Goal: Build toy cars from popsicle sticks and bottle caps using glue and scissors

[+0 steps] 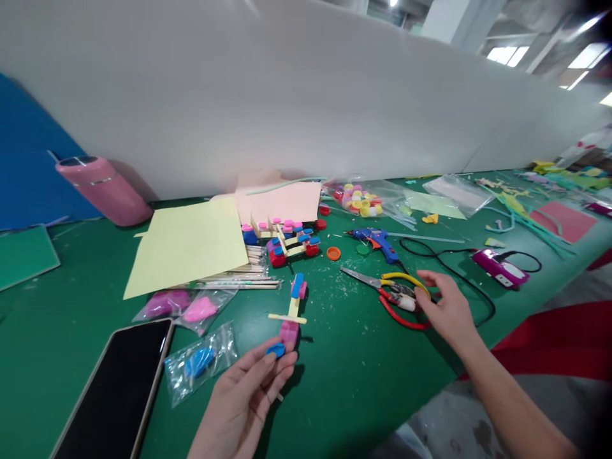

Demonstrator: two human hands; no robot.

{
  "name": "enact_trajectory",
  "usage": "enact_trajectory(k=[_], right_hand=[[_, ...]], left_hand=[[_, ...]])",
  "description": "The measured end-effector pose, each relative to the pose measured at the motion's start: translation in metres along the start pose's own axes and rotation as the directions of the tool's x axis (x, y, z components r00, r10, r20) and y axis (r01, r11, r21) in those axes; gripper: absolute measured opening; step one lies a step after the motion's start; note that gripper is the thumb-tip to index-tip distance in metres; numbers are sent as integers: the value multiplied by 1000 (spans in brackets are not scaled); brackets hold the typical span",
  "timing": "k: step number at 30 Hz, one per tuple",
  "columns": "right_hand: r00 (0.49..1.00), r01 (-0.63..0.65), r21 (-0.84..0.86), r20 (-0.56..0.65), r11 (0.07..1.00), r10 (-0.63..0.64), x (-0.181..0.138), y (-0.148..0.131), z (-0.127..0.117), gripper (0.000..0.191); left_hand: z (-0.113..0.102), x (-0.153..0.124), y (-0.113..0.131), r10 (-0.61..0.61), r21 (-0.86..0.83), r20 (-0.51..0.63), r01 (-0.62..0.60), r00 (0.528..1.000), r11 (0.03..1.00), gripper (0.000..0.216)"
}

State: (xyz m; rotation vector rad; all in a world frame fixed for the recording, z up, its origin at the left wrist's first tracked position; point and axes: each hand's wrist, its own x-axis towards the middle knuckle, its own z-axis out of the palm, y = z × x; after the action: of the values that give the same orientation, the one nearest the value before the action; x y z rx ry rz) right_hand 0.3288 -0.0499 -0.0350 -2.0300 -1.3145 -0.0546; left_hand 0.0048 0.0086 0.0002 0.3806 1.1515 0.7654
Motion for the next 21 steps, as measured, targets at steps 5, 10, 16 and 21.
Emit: enact_trajectory(k=[5, 10, 16, 21], right_hand=[[993, 8, -97, 119, 995, 4, 12, 7, 2, 27], [988, -27, -216, 144, 976, 60, 49, 12, 15, 33], [945, -91, -302, 275, 949, 178, 100, 16, 45, 34], [875, -222, -298, 359, 928, 325, 121, 11, 56, 25]], left_hand=[[-5, 7, 0, 35, 10, 19, -35, 999, 999, 17], [-14, 9, -2, 100, -29, 84, -98, 991, 995, 12], [-20, 11, -2, 230, -105, 100, -220, 968, 970, 12], [-19, 14, -6, 266, -72, 95, -260, 959, 963, 11]])
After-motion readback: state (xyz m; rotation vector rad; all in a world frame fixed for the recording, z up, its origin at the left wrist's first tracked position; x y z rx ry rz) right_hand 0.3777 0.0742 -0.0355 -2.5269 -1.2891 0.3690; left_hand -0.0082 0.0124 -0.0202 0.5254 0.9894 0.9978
